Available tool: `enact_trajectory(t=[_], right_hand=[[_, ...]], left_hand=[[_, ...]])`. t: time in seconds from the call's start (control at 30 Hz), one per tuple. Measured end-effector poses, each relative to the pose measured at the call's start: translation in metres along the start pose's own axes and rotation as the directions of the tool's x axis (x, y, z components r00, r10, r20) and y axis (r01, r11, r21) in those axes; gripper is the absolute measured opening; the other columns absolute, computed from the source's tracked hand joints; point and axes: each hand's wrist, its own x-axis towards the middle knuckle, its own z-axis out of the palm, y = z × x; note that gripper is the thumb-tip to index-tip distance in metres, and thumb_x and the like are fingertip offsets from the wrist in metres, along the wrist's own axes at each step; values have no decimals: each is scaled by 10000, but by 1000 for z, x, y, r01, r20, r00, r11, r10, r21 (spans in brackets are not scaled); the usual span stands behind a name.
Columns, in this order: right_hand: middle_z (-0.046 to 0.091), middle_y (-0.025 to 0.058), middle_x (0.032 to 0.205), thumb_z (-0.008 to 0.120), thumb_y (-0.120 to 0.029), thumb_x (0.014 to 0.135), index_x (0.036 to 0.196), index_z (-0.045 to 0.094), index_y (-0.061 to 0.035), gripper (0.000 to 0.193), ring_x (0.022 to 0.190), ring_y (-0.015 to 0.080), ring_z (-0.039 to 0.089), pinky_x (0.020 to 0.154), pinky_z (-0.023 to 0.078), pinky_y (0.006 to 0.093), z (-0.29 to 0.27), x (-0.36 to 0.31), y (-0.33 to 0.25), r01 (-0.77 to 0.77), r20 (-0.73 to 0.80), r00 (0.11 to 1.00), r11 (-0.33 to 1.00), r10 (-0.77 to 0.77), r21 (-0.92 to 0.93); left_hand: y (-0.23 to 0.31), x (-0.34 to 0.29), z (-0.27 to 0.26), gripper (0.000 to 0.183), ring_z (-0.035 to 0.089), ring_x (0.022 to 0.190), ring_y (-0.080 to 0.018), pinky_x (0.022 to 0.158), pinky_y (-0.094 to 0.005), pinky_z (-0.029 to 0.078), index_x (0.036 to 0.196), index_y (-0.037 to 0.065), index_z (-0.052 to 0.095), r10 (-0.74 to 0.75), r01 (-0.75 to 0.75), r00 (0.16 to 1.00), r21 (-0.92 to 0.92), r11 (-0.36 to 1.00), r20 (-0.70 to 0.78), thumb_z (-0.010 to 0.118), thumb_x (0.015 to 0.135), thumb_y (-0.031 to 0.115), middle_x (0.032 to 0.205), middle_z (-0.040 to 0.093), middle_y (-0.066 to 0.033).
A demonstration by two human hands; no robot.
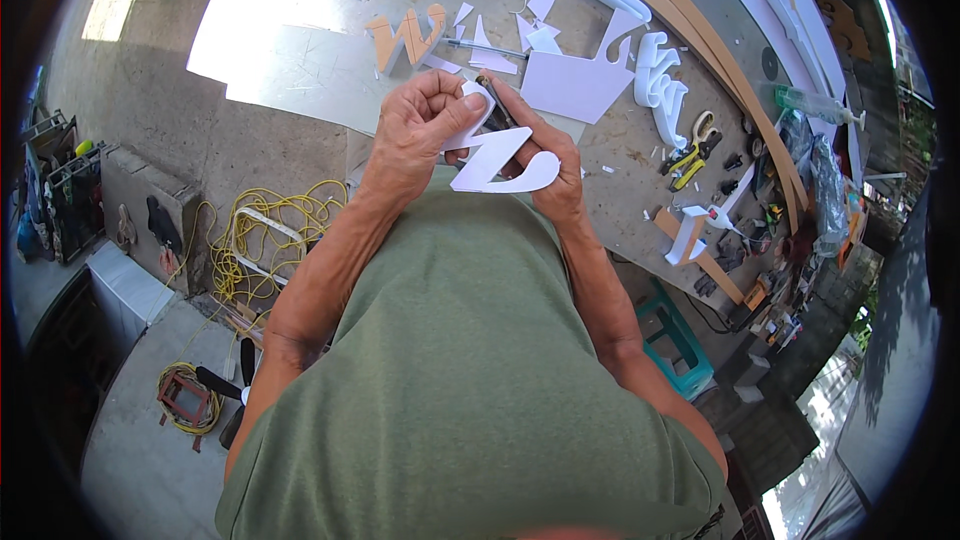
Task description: Trimming and carving foam letters using a utility knife for sign fabrication.
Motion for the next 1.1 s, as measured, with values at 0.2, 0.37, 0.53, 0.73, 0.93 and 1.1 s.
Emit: enact_trajectory(t=[0.2, 0.37, 0.53, 0.73, 0.93, 1.1], right_hand=[[484, -24, 613, 481, -185, 1049, 1458, 476, -35, 436, 540, 42, 416, 478, 356, 194, -28, 15, -9, -144, -5, 989, 967, 148, 210], [525, -38, 671, 637, -230, 987, 1420, 538, -63, 474, 539, 35, 442, 456, 346, 200, -18, 17, -28, -148, 10, 989, 989, 148, 9], [544, -53, 694, 664, -222, 972, 1399, 563, -61, 467, 550, 28, 433, 472, 346, 207, 4, 14, -23, -141, -157, 979, 986, 127, -87], [634, -27, 789, 692, -135, 942, 1352, 595, -28, 434, 555, 23, 450, 478, 358, 200, 17, 19, -18, -95, -322, 943, 995, 86, -11], [688, 10, 870, 693, -81, 928, 1299, 610, 25, 395, 554, 16, 479, 460, 360, 180, 16, 25, -18, -65, -319, 941, 986, 113, 157], [701, 33, 913, 690, -75, 927, 1280, 610, 54, 384, 618, 32, 547, 512, 434, 189, 29, 24, -16, -21, -368, 921, 962, 124, 271]], left_hand=[[10, 5, -3, 199, 513, 547, -22, 475, -189, 373, 924, 23, 683, -21, 2, 998, 311, 950, 56, 781, 871, 187, 686, 655, 16], [21, 9, -4, 288, 645, 689, -85, 599, -216, 513, 971, -11, 721, 87, -97, 995, 398, 912, 45, 859, 777, 150, 829, 723, -58], [16, 11, -5, 309, 684, 748, -117, 659, -243, 556, 977, -6, 729, 99, -87, 995, 324, 942, -21, 874, 752, 147, 861, 733, -78], [24, 12, -7, 359, 693, 771, -139, 684, -252, 566, 1035, 3, 733, 50, -52, 999, 371, 927, 14, 881, 735, 136, 900, 737, -111], [33, 9, -2, 414, 698, 838, -169, 775, -292, 564, 1085, -14, 718, 113, -104, 994, 376, 921, -1, 877, 735, 139, 968, 730, -133], [12, 7, -5, 387, 696, 867, -175, 834, -309, 545, 1106, -32, 710, 86, -84, 996, -87, 993, 23, 841, 770, 110, 958, 735, -134]])
